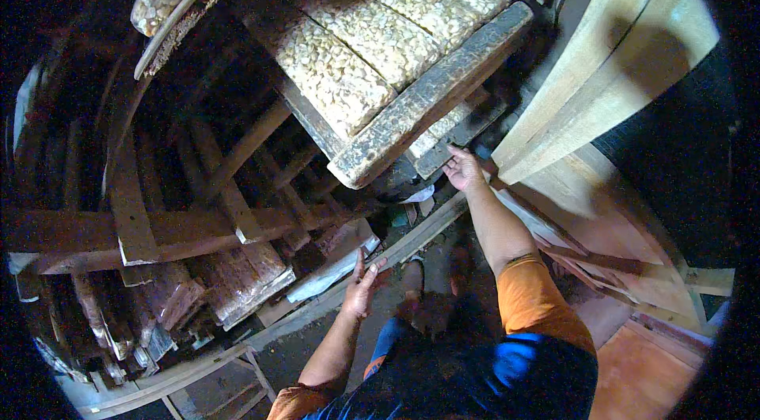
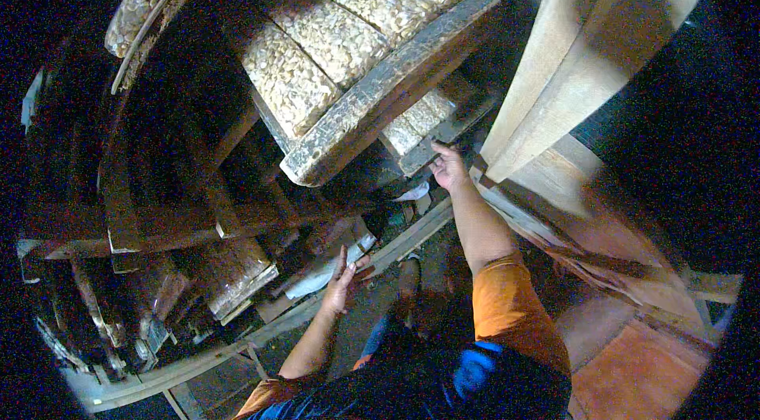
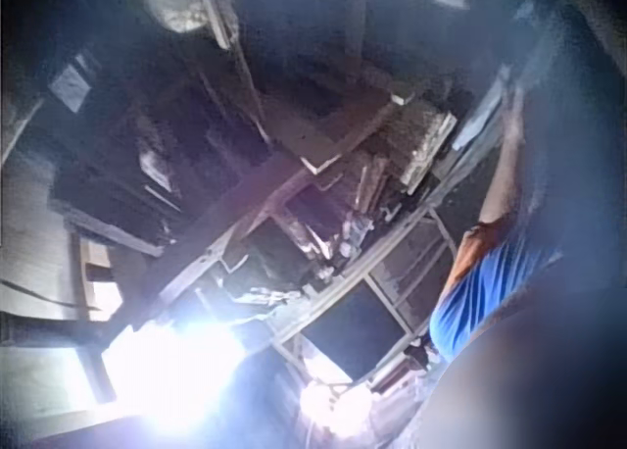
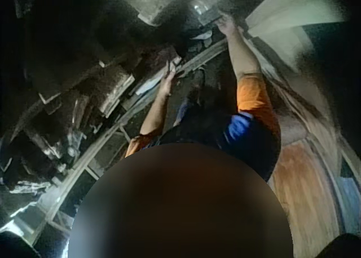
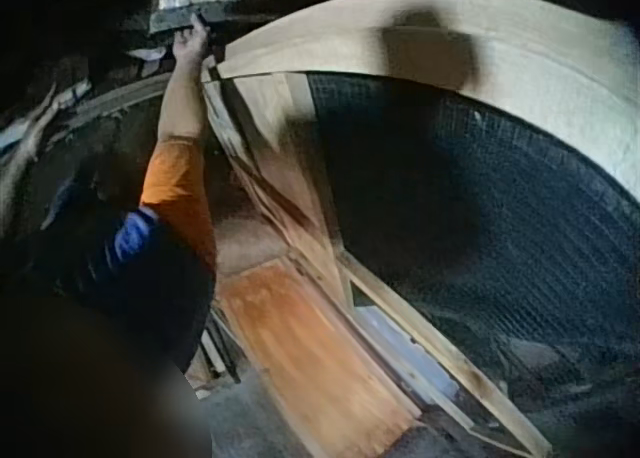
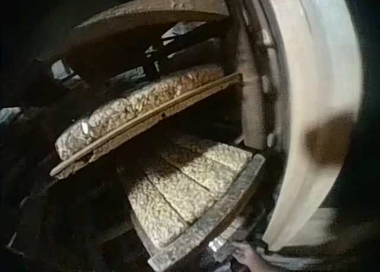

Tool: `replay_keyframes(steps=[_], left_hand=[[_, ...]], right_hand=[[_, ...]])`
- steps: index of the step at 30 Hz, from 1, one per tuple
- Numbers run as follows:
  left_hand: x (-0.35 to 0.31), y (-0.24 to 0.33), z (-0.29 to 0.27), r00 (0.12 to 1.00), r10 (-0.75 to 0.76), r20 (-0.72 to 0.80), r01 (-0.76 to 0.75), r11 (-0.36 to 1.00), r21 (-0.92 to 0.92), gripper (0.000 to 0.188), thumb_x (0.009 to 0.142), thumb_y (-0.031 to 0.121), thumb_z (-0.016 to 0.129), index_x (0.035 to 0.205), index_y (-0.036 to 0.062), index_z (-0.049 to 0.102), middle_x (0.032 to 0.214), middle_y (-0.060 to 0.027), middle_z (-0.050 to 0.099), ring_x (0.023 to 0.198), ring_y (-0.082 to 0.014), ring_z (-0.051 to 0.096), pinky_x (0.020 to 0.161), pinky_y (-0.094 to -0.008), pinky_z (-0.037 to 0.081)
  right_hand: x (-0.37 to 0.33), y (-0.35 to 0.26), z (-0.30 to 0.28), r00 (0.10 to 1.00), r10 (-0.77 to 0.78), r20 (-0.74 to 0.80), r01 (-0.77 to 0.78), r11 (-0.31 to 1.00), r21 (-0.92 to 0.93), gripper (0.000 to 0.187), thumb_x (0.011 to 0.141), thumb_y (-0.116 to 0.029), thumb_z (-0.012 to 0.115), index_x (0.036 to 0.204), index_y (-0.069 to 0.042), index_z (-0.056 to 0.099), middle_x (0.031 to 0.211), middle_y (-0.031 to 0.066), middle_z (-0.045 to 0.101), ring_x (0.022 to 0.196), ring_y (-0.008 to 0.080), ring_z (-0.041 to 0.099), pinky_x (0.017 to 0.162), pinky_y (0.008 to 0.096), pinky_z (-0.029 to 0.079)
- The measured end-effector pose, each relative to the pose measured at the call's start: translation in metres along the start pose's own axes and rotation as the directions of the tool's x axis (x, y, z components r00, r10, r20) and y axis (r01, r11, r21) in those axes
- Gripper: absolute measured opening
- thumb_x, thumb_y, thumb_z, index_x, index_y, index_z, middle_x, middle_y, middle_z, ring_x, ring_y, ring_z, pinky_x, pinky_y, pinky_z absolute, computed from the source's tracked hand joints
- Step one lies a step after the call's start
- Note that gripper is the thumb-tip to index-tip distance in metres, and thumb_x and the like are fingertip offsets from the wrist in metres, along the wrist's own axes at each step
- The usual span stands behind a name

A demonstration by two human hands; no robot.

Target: The person repeatedly picks up wooden planks from a table and places them onto a wooden rack. They move between the table and the rack multiple times, handling the planks one at a time or in small groups.

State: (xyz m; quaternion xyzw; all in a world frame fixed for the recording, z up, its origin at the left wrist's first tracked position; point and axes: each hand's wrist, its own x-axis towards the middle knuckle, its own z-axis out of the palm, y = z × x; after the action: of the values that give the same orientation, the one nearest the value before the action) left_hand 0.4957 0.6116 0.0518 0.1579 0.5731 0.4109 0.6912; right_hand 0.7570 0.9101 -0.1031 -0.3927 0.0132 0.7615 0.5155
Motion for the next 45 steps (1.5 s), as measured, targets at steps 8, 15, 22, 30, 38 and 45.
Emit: replay_keyframes(steps=[8, 15, 22, 30, 38, 45], left_hand=[[0.025, -0.009, -0.012, 0.999, -0.029, 0.046, 0.029, 1.000, 0.009, 0.095, 0.095, 0.052, 0.058, 0.158, 0.0183, -0.005, 0.148, -0.0192, 0.045, 0.134, -0.0377, 0.046, 0.109, -0.0524, 0.034], [0.058, 0.002, -0.015, 0.996, -0.025, 0.088, 0.029, 0.999, -0.037, 0.095, 0.094, 0.059, 0.052, 0.158, 0.0180, -0.004, 0.156, -0.0225, 0.031, 0.138, -0.0434, 0.038, 0.113, -0.0581, 0.027], [0.110, 0.039, -0.003, 0.995, 0.024, 0.097, -0.010, 0.989, -0.148, 0.091, 0.092, 0.067, 0.048, 0.159, 0.0172, 0.011, 0.161, -0.0178, 0.022, 0.146, -0.0382, 0.025, 0.117, -0.0576, 0.020], [0.171, 0.072, 0.010, 0.997, 0.020, 0.068, 0.002, 0.952, -0.307, 0.099, 0.088, 0.078, 0.040, 0.158, 0.0123, 0.014, 0.162, -0.0163, 0.020, 0.147, -0.0347, 0.023, 0.118, -0.0471, 0.021], [0.228, 0.088, 0.007, 0.978, 0.035, 0.207, 0.033, 0.948, -0.317, 0.097, 0.087, 0.082, 0.023, 0.159, 0.0171, 0.014, 0.164, -0.0111, 0.017, 0.149, -0.0351, 0.016, 0.120, -0.0483, 0.013], [0.252, 0.077, -0.007, 0.840, 0.166, 0.517, 0.169, 0.825, -0.540, 0.107, 0.079, 0.092, 0.022, 0.158, 0.0212, 0.014, 0.155, -0.0130, 0.038, 0.136, -0.0345, 0.043, 0.114, -0.0525, 0.027]], right_hand=[[0.010, -0.010, 0.006, 0.997, 0.046, 0.059, -0.045, 0.999, -0.018, 0.033, 0.083, -0.008, 0.075, 0.112, -0.008, 0.061, 0.112, 0.0089, 0.066, 0.109, 0.0261, 0.061, 0.103, 0.0444, 0.045], [0.017, -0.010, 0.003, 0.996, 0.072, -0.044, -0.077, 0.989, -0.128, 0.031, 0.078, -0.011, 0.078, 0.105, -0.009, 0.062, 0.105, 0.0073, 0.066, 0.102, 0.0254, 0.062, 0.100, 0.0437, 0.046], [-0.005, 0.022, 0.015, 0.997, 0.074, -0.005, -0.074, 0.979, -0.189, 0.028, 0.075, -0.012, 0.079, 0.099, -0.008, 0.064, 0.100, 0.0075, 0.067, 0.099, 0.0261, 0.063, 0.098, 0.0435, 0.044], [-0.042, 0.047, 0.041, 0.999, 0.045, 0.012, -0.042, 0.982, -0.185, 0.023, 0.077, -0.012, 0.076, 0.097, -0.008, 0.066, 0.095, 0.0058, 0.067, 0.089, 0.0219, 0.064, 0.087, 0.0375, 0.050], [-0.069, 0.068, 0.055, 0.998, -0.004, -0.057, -0.008, 0.977, -0.211, 0.027, 0.071, -0.017, 0.083, 0.088, -0.010, 0.063, 0.081, 0.0003, 0.057, 0.074, 0.0132, 0.053, 0.099, 0.0471, 0.040], [-0.096, 0.080, 0.036, 0.999, 0.041, -0.035, -0.046, 0.989, -0.143, 0.017, 0.074, -0.010, 0.079, 0.075, -0.015, 0.063, 0.067, -0.0047, 0.053, 0.067, 0.0120, 0.051, 0.082, 0.0388, 0.042]])
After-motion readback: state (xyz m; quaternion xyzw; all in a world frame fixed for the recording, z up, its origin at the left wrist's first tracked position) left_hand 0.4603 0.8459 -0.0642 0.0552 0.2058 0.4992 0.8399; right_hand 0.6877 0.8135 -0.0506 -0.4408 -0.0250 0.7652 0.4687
